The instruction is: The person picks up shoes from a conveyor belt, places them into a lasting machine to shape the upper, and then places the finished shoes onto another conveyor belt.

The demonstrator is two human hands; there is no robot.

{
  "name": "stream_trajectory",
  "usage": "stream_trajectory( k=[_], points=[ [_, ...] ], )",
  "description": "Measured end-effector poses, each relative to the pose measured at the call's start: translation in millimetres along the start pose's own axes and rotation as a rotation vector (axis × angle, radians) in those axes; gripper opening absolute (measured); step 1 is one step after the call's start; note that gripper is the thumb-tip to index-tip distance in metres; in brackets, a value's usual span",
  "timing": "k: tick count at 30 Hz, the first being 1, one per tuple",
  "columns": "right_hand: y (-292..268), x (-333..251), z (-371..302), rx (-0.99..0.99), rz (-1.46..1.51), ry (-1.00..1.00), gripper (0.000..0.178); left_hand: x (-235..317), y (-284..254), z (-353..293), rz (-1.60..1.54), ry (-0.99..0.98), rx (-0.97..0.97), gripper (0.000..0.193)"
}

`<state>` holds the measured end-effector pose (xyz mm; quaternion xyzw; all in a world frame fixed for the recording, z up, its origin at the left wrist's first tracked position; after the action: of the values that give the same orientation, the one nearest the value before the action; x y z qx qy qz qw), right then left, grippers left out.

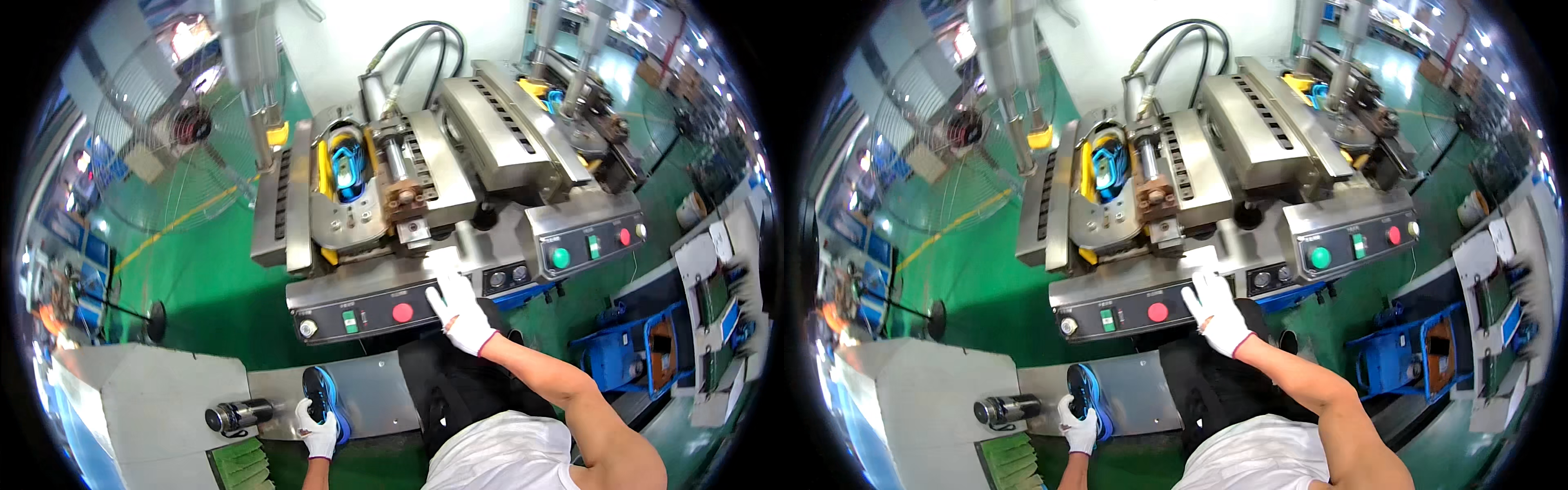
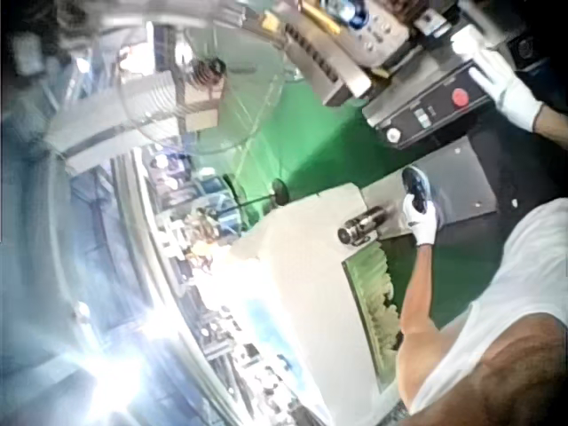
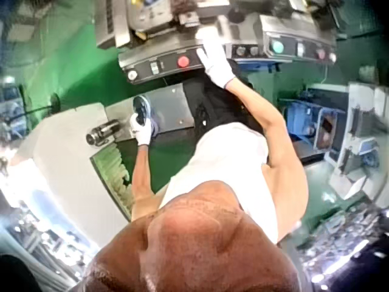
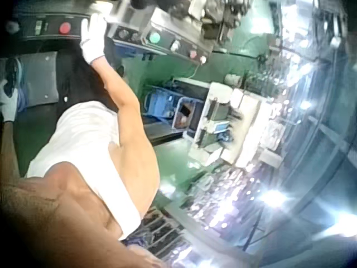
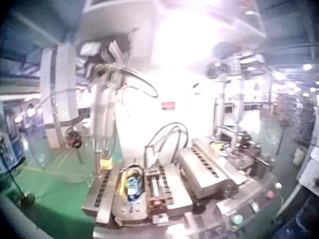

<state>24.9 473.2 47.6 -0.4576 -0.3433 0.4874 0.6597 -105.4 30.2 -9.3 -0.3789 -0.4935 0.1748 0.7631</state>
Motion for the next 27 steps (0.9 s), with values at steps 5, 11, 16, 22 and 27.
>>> stream_trajectory(
  k=[5,11,16,22,27],
  points=[
    [-95,-7,-14,-0.129,0.615,0.139,0.103,71,-8,6,-0.159,-0.285,-0.186,0.056],
    [-129,4,-160,-0.247,0.923,0.404,0.105,281,67,11,-0.391,0.14,-0.456,0.064],
    [-162,40,-228,-0.151,0.639,0.667,0.113,470,165,-19,-0.686,0.471,-0.545,0.064],
    [-275,165,-309,0.797,0.488,1.057,0.093,656,180,-116,-1.025,0.866,-0.85,0.069],
    [-323,277,-423,1.14,0.116,1.239,0.095,698,162,-182,-1.136,1.337,-1.024,0.069]
  ],
)
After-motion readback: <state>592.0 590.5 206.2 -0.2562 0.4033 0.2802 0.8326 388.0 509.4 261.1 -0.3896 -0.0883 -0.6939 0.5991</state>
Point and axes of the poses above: each hand's wrist, its own z-axis towards the middle knuckle, its own y-axis out of the palm, x = y × z, the point moved 8 cm from there along z, towards the middle knuckle, and after that the axes turned 7 degrees about y, right-handed, at the moved point
